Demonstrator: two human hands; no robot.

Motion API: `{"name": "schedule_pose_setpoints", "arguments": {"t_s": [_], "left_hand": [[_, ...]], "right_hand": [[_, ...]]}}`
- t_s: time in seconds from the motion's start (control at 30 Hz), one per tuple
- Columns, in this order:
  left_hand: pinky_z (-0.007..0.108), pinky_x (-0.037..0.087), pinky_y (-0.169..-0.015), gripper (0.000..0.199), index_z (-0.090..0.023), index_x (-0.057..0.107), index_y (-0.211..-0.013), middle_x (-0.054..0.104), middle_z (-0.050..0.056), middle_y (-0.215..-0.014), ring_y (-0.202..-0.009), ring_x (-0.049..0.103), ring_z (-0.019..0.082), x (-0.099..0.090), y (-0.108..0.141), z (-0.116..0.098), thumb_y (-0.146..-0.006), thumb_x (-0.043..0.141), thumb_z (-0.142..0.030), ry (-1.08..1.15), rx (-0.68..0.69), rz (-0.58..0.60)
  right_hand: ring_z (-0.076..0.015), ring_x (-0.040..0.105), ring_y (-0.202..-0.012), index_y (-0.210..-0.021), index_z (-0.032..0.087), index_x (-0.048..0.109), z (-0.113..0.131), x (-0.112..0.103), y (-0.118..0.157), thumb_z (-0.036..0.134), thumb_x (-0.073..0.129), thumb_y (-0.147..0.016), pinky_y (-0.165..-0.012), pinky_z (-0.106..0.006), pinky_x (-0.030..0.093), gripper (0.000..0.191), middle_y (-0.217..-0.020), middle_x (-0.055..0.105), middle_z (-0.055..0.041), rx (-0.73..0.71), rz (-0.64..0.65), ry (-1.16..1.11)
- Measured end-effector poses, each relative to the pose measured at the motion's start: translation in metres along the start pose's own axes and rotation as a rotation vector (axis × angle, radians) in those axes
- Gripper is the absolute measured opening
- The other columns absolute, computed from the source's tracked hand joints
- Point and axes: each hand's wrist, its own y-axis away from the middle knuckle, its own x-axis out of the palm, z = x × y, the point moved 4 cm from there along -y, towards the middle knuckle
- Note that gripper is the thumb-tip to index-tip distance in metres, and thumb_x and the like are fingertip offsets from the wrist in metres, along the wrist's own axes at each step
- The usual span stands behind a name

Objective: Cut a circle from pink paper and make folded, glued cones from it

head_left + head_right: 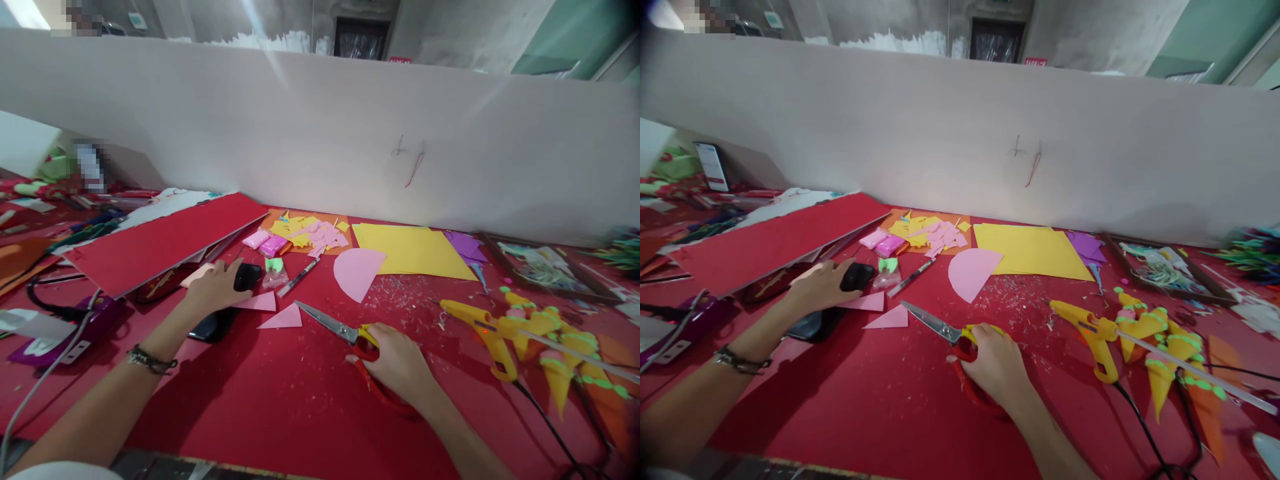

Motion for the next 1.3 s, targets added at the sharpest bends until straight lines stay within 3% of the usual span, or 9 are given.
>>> {"name": "schedule_pose_setpoints", "arguments": {"t_s": [0.2, 0.37, 0.47, 0.6, 0.7, 0.83, 1.0, 1.2, 1.3], "left_hand": [[0.045, 0.041, -0.082, 0.069, -0.019, 0.022, -0.139, 0.039, 0.02, -0.128, -0.11, 0.047, 0.038, 0.008, -0.001, -0.006, -0.077, 0.042, -0.043, -0.034, 0.038, 0.003], [0.045, 0.038, -0.086, 0.064, -0.019, 0.019, -0.14, 0.029, 0.017, -0.138, -0.119, 0.038, 0.037, -0.005, 0.019, -0.022, -0.082, 0.039, -0.038, -0.057, 0.049, -0.099], [0.042, 0.032, -0.095, 0.055, -0.018, 0.032, -0.136, 0.036, 0.016, -0.135, -0.124, 0.032, 0.032, -0.014, 0.044, -0.045, -0.085, 0.039, -0.039, -0.086, 0.213, -0.258], [0.038, 0.041, -0.083, 0.053, -0.02, 0.035, -0.135, 0.056, 0.013, -0.114, -0.101, 0.051, 0.028, -0.003, 0.07, -0.072, -0.084, 0.043, -0.035, -0.084, 0.38, -0.114], [0.037, 0.044, -0.076, 0.047, -0.017, 0.04, -0.131, 0.058, 0.013, -0.111, -0.092, 0.056, 0.027, 0.0, 0.078, -0.081, -0.085, 0.042, -0.025, -0.142, 0.385, -0.093], [0.035, 0.048, -0.06, 0.046, -0.01, 0.042, -0.129, 0.056, 0.017, -0.113, -0.078, 0.062, 0.025, -0.003, 0.078, -0.084, -0.086, 0.042, -0.028, -0.103, 0.324, -0.012], [0.034, 0.046, -0.047, 0.057, -0.012, 0.036, -0.133, 0.06, 0.016, -0.104, -0.068, 0.064, 0.027, -0.01, 0.079, -0.095, -0.083, 0.05, -0.036, -0.052, 0.311, -0.035], [0.033, 0.045, -0.045, 0.037, -0.009, 0.053, -0.114, 0.062, 0.014, -0.087, -0.063, 0.063, 0.027, -0.007, 0.069, -0.098, -0.086, 0.043, -0.031, -0.064, 0.264, -0.109], [0.032, 0.045, -0.048, 0.032, -0.009, 0.053, -0.112, 0.059, 0.016, -0.1, -0.07, 0.063, 0.027, -0.008, 0.064, -0.096, -0.088, 0.036, -0.022, -0.074, 0.26, -0.15]], "right_hand": [[-0.0182, 0.056, -0.074, -0.08, 0.023, 0.057, 0.0, 0.001, 0.001, 0.051, 0.063, -0.067, -0.058, -0.025, 0.029, 0.032, -0.081, 0.061, 0.0001, -0.005, -0.008, 0.011], [-0.015, 0.053, -0.068, -0.078, 0.021, 0.057, -0.003, 0.0, -0.001, 0.049, 0.065, -0.066, -0.057, -0.024, 0.03, 0.031, -0.077, 0.06, -0.0003, -0.007, 0.002, -0.092], [-0.0135, 0.053, -0.068, -0.077, 0.019, 0.056, -0.005, -0.004, -0.003, 0.045, 0.062, -0.069, -0.058, -0.022, 0.033, 0.028, -0.077, 0.06, -0.0011, -0.018, 0.0, -0.212], [-0.0143, 0.054, -0.065, -0.077, 0.018, 0.057, -0.003, -0.012, -0.005, 0.049, 0.053, -0.075, -0.055, -0.022, 0.033, 0.031, -0.073, 0.062, -0.0023, 0.046, 0.006, -0.16], [-0.0193, 0.059, -0.066, -0.075, 0.018, 0.059, 0.004, -0.019, -0.006, 0.052, 0.046, -0.078, -0.054, -0.025, 0.033, 0.036, -0.073, 0.064, -0.0055, 0.125, 0.021, 0.097], [-0.0255, 0.063, -0.071, -0.081, 0.019, 0.062, 0.019, -0.023, -0.01, 0.05, 0.041, -0.081, -0.057, -0.029, 0.037, 0.037, -0.076, 0.066, -0.0096, 0.152, 0.019, 0.325], [-0.028, 0.063, -0.074, -0.082, 0.016, 0.065, 0.041, -0.019, -0.019, 0.048, 0.037, -0.083, -0.06, -0.033, 0.043, 0.043, -0.075, 0.066, -0.0137, 0.106, 0.035, 0.404], [-0.0258, 0.063, -0.081, -0.089, 0.01, 0.067, 0.067, -0.016, -0.028, 0.043, 0.04, -0.085, -0.068, -0.032, 0.044, 0.043, -0.084, 0.066, -0.0192, 0.121, 0.118, 0.41], [-0.0267, 0.064, -0.082, -0.09, 0.009, 0.068, 0.077, -0.015, -0.031, 0.038, 0.039, -0.086, -0.067, -0.033, 0.045, 0.041, -0.086, 0.066, -0.0203, 0.141, 0.142, 0.404]]}}
